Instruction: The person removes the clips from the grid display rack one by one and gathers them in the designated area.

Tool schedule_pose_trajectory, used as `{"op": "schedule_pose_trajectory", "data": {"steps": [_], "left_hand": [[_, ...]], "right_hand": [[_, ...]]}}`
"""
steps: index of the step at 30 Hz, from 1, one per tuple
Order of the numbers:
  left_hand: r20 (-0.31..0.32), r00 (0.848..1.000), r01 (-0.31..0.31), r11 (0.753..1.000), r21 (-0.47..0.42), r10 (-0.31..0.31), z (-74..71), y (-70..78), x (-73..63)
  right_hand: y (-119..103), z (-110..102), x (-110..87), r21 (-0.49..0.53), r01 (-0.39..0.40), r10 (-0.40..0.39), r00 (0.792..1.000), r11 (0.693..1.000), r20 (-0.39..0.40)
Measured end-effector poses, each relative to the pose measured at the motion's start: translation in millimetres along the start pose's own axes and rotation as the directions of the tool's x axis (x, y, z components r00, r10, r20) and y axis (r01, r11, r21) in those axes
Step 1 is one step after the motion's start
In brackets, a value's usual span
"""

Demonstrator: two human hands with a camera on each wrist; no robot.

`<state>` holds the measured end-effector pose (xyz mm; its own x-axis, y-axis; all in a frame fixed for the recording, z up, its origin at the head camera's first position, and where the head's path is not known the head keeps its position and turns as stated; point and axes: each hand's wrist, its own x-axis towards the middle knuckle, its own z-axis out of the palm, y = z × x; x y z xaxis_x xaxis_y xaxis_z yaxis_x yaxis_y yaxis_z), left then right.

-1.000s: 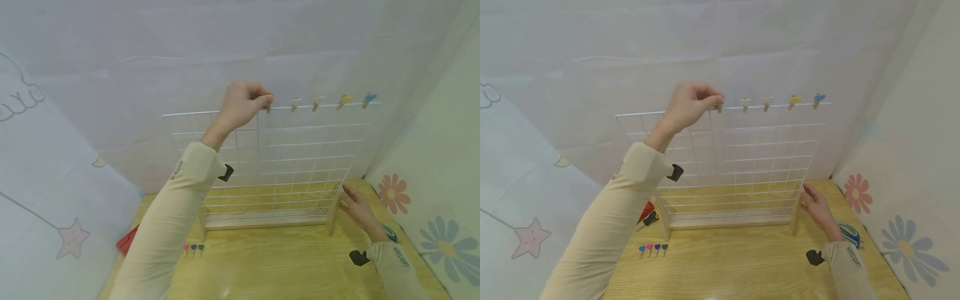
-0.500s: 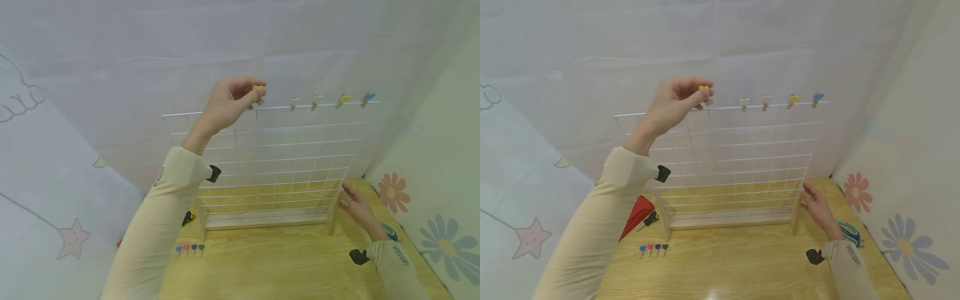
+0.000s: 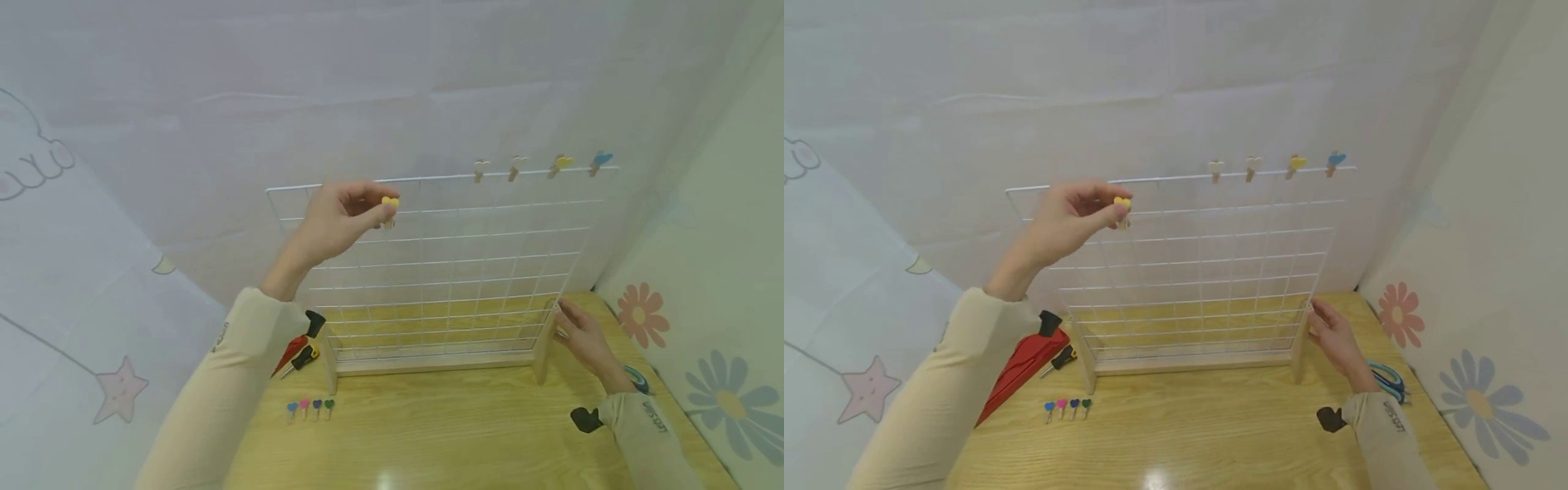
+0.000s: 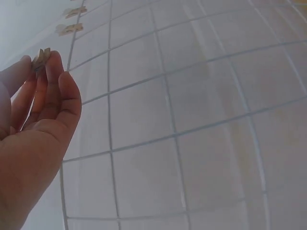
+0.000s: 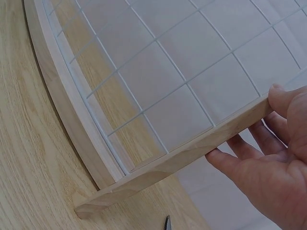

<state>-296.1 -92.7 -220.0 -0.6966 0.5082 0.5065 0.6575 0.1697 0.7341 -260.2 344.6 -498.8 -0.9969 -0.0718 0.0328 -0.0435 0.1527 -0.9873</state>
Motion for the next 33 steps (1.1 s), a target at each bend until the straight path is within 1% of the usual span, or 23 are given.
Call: {"op": "schedule_pose_trajectory", "data": {"steps": [3,5,7,10,13,16,19,21,25,28,30,33], "left_hand": [[0.039,0.999,0.033,0.999,0.014,-0.034,1.6,-12.9,-18.3],[0.053,0.997,0.062,0.998,0.003,-0.063,3.5,-23.0,-29.3],[0.060,0.993,0.105,0.994,0.001,-0.105,5.7,-32.9,-40.0],[0.067,0.982,0.179,0.984,-0.006,-0.178,10.0,-48.6,-55.0],[0.081,0.966,0.246,0.969,-0.005,-0.245,14.7,-64.7,-69.9],[0.093,0.948,0.304,0.952,0.019,-0.305,18.3,-79.0,-85.5],[0.096,0.936,0.335,0.941,0.053,-0.339,19.5,-94.5,-101.0],[0.093,0.931,0.349,0.935,0.065,-0.354,19.3,-104.0,-110.2],[0.077,0.932,0.350,0.935,0.052,-0.353,18.4,-122.0,-126.4],[0.071,0.930,0.358,0.933,0.032,-0.359,19.0,-135.5,-140.6],[0.071,0.921,0.383,0.923,0.026,-0.384,20.4,-145.7,-151.8],[0.067,0.895,0.441,0.897,0.021,-0.441,22.9,-159.8,-170.9]], "right_hand": [[0,-1,-0.5,0.006,-0.001,0.001,1.000,1.000,-0.001],[0,-1,-1.0,0.008,0.002,-0.002,1.000,1.000,-0.001],[0,-1,-1.3,0.012,0.007,-0.007,1.000,1.000,0.002],[0,-1,-1.3,0.007,0.020,-0.020,1.000,1.000,0.006],[1,-1,-0.6,0.005,0.022,-0.022,1.000,1.000,0.005],[2,-1,-0.7,0.003,0.001,-0.001,1.000,1.000,0.000],[3,0,-1.6,0.010,-0.017,0.017,1.000,1.000,-0.001],[4,1,-2.7,0.003,-0.021,0.021,1.000,1.000,0.002],[2,1,-3.4,0.000,-0.013,0.013,1.000,1.000,-0.003],[2,1,-3.1,0.001,-0.009,0.009,1.000,1.000,-0.007],[2,1,-3.0,-0.001,-0.011,0.011,1.000,1.000,-0.006],[2,1,-3.0,-0.005,-0.016,0.016,1.000,1.000,-0.006]]}}
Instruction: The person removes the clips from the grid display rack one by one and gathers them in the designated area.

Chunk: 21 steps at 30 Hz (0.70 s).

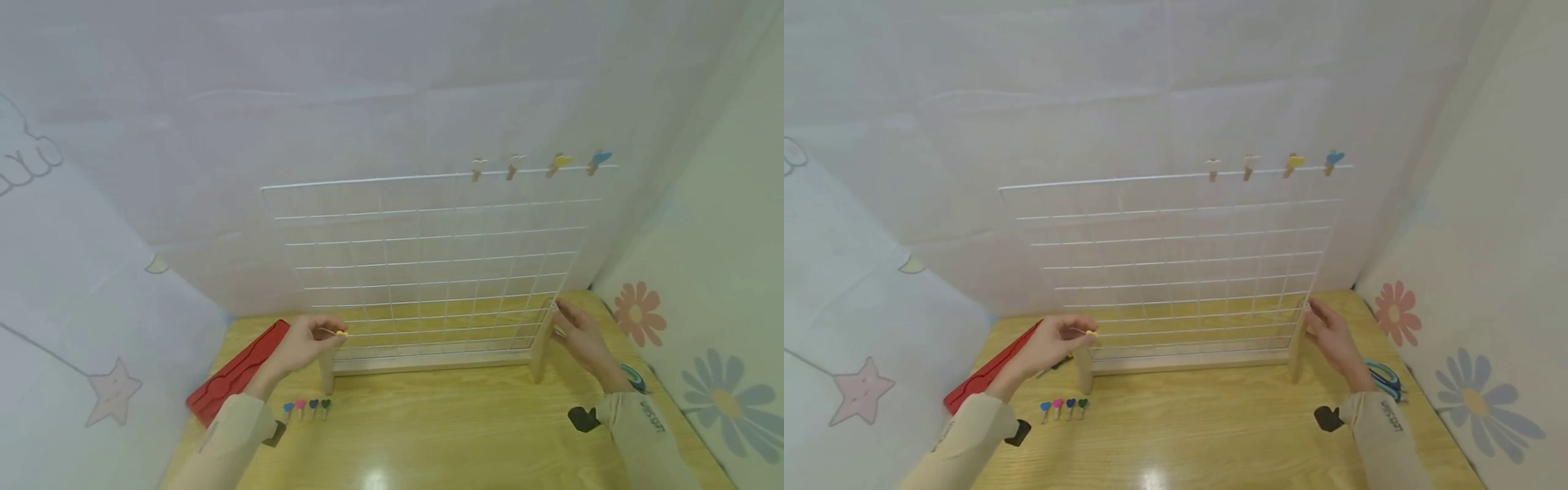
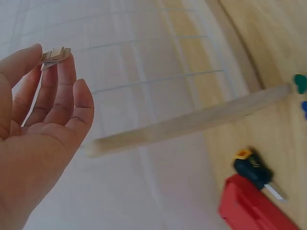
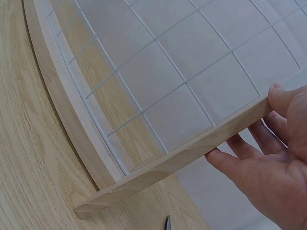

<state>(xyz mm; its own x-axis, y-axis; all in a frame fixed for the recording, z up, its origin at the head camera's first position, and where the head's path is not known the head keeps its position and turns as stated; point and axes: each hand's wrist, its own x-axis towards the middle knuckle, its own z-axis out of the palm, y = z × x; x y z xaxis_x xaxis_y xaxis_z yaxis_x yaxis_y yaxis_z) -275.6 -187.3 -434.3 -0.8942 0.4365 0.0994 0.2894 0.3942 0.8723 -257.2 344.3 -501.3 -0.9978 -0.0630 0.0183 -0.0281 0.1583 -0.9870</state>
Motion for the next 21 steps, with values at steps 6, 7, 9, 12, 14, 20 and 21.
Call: {"op": "schedule_pose_trajectory", "data": {"steps": [6,7,9,12,14,20,21], "left_hand": [[-0.021,0.995,0.095,0.995,-0.016,-0.096,7.9,-39.0,-20.0],[-0.030,0.994,0.102,0.995,-0.020,-0.102,9.4,-44.6,-23.1],[-0.043,0.993,0.111,0.993,-0.031,-0.112,12.0,-55.8,-29.5],[-0.056,0.989,0.136,0.990,-0.040,-0.138,14.4,-70.8,-39.1],[-0.070,0.984,0.162,0.985,-0.053,-0.165,15.0,-78.4,-45.5],[-0.162,0.938,0.290,0.950,-0.115,-0.306,13.5,-95.1,-64.1],[-0.178,0.927,0.310,0.942,-0.125,-0.329,13.0,-99.1,-67.0]], "right_hand": [[0,2,0.2,0.022,0.018,-0.018,1.000,1.000,0.000],[0,2,0.4,0.023,0.021,-0.021,1.000,1.000,-0.001],[0,2,0.7,0.019,0.019,-0.019,1.000,1.000,0.002],[2,2,1.0,0.015,0.007,-0.007,1.000,1.000,0.001],[2,1,1.1,0.014,0.004,-0.004,1.000,1.000,0.001],[2,0,0.9,0.006,0.011,-0.011,1.000,1.000,-0.005],[1,0,0.8,0.005,0.011,-0.011,1.000,1.000,-0.006]]}}
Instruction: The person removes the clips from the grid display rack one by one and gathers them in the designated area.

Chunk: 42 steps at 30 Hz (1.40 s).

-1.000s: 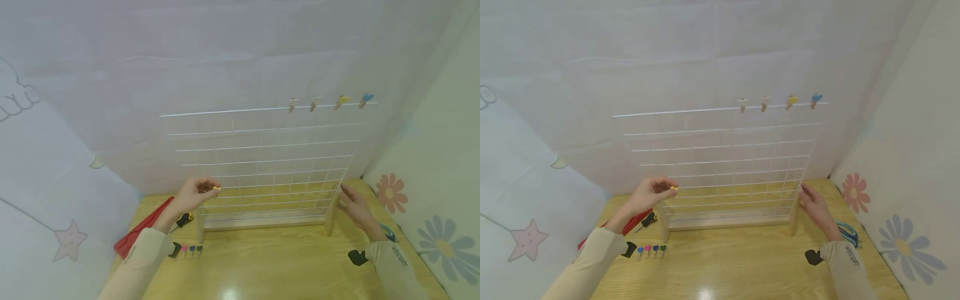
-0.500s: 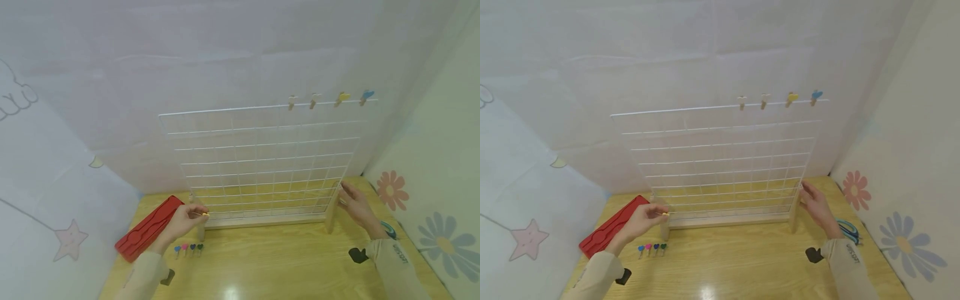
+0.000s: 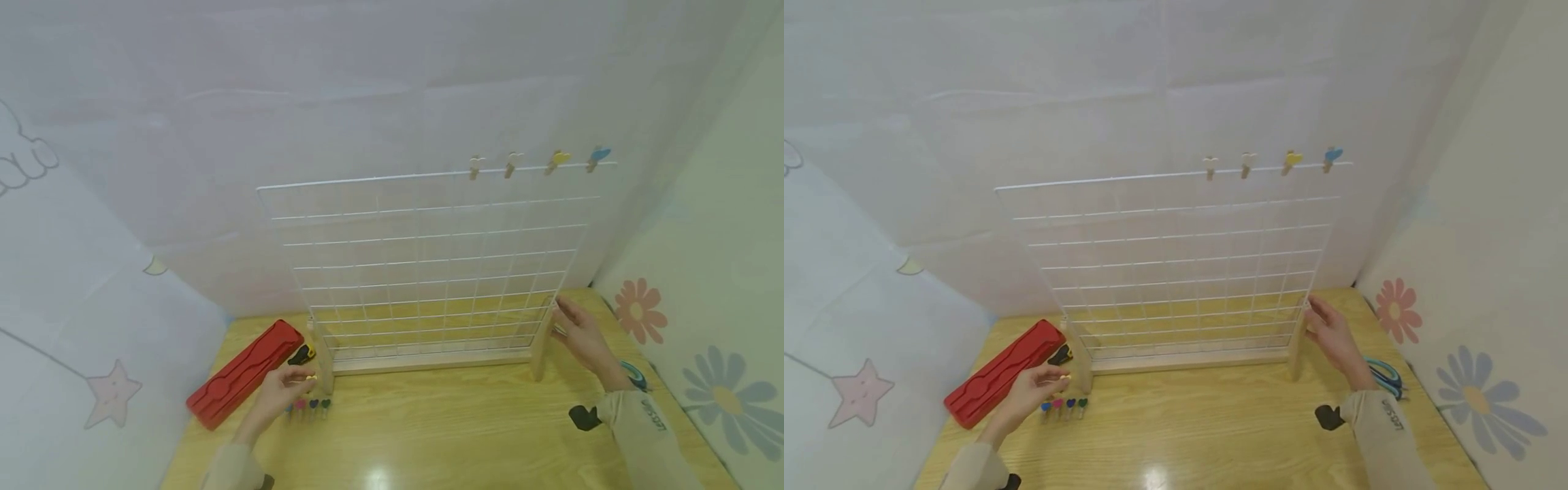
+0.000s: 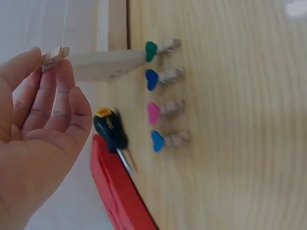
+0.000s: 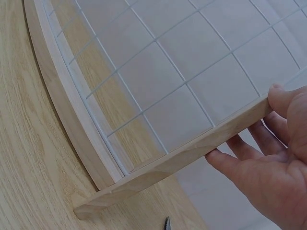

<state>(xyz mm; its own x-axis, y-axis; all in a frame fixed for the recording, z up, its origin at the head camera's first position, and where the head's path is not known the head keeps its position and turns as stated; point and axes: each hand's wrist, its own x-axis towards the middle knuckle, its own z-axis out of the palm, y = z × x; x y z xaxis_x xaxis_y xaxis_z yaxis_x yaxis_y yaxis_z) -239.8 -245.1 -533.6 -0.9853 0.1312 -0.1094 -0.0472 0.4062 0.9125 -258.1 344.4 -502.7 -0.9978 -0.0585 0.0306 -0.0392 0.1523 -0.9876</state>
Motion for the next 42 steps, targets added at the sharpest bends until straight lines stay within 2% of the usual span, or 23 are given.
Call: {"op": "schedule_pose_trajectory", "data": {"steps": [2,6,13,20,27,33,42], "left_hand": [[-0.038,0.998,0.048,0.999,-0.010,-0.049,-3.3,-9.4,-2.2],[-0.114,0.988,0.113,0.993,0.034,-0.108,-9.7,-26.6,-6.8],[-0.164,0.968,0.200,0.978,0.054,-0.189,-21.6,-46.8,-15.1],[-0.230,0.940,0.275,0.958,0.081,-0.250,-31.6,-64.0,-24.0],[-0.278,0.935,0.267,0.954,0.137,-0.222,-38.4,-80.5,-25.0],[-0.303,0.926,0.279,0.949,0.147,-0.226,-39.4,-91.4,-23.0],[-0.321,0.932,0.268,0.914,0.303,-0.167,-36.9,-99.1,-20.4]], "right_hand": [[0,0,0.0,0.008,-0.001,0.001,1.000,1.000,0.000],[-1,0,-0.1,0.016,0.001,-0.001,1.000,1.000,0.002],[-1,0,-0.6,0.006,0.007,-0.007,1.000,1.000,-0.005],[-1,1,-2.7,-0.001,-0.008,0.008,1.000,1.000,-0.002],[1,0,-3.1,-0.015,-0.010,0.010,1.000,1.000,-0.001],[1,0,-2.7,-0.021,0.002,-0.002,1.000,1.000,-0.001],[-1,0,-1.9,-0.014,0.005,-0.005,1.000,1.000,-0.003]]}}
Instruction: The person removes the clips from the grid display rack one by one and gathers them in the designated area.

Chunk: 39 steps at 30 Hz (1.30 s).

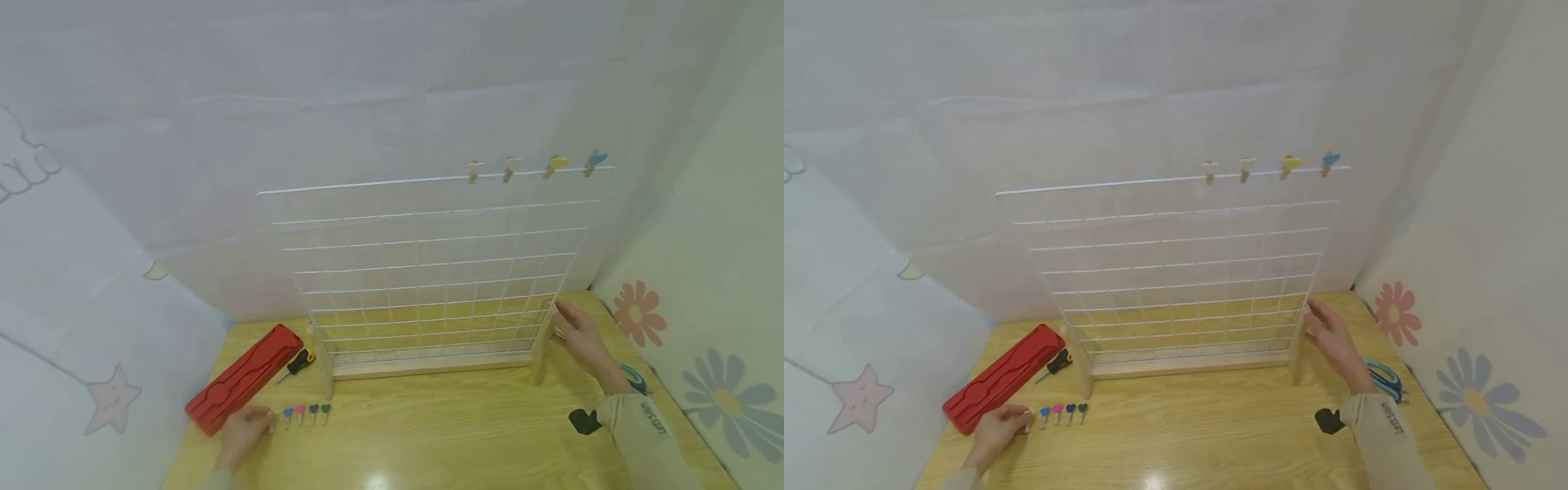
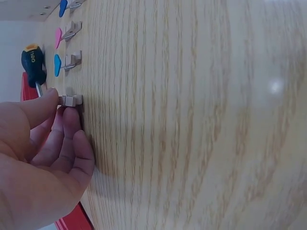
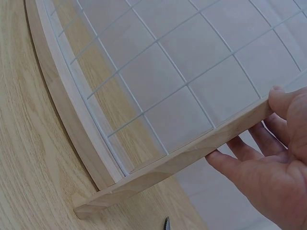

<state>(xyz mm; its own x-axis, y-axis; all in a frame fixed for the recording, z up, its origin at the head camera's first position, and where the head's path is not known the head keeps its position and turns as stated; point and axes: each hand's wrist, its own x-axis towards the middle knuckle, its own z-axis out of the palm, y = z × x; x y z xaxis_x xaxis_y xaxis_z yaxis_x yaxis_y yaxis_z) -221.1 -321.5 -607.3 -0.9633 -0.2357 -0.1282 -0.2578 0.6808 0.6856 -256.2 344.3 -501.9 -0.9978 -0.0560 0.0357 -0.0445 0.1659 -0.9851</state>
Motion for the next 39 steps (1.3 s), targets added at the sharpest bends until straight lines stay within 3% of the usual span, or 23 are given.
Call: {"op": "schedule_pose_trajectory", "data": {"steps": [7,18,23,30,35,39], "left_hand": [[-0.008,0.999,-0.052,0.998,0.032,0.052,8.1,-2.4,5.5],[-0.009,1.000,-0.019,1.000,0.000,0.019,8.7,-1.3,-0.6],[-0.034,0.999,-0.033,0.999,-0.024,0.032,6.0,3.3,-7.7],[-0.065,0.998,-0.008,0.999,-0.039,0.005,-2.3,6.1,-10.3],[-0.103,0.995,-0.005,0.996,-0.094,-0.005,-14.0,19.5,-6.2],[-0.104,0.995,-0.036,0.967,-0.252,0.010,-24.3,42.3,-4.7]], "right_hand": [[-3,2,-0.9,-0.006,-0.015,0.015,1.000,1.000,-0.002],[-6,3,-0.7,0.009,0.001,-0.001,1.000,1.000,0.009],[-5,3,-0.6,0.018,0.016,-0.016,1.000,1.000,0.009],[-5,5,-0.3,0.002,0.024,-0.024,1.000,1.000,0.000],[-6,4,-1.4,0.007,0.007,-0.007,1.000,1.000,-0.005],[-5,4,-1.1,0.004,-0.001,0.001,1.000,1.000,-0.007]]}}
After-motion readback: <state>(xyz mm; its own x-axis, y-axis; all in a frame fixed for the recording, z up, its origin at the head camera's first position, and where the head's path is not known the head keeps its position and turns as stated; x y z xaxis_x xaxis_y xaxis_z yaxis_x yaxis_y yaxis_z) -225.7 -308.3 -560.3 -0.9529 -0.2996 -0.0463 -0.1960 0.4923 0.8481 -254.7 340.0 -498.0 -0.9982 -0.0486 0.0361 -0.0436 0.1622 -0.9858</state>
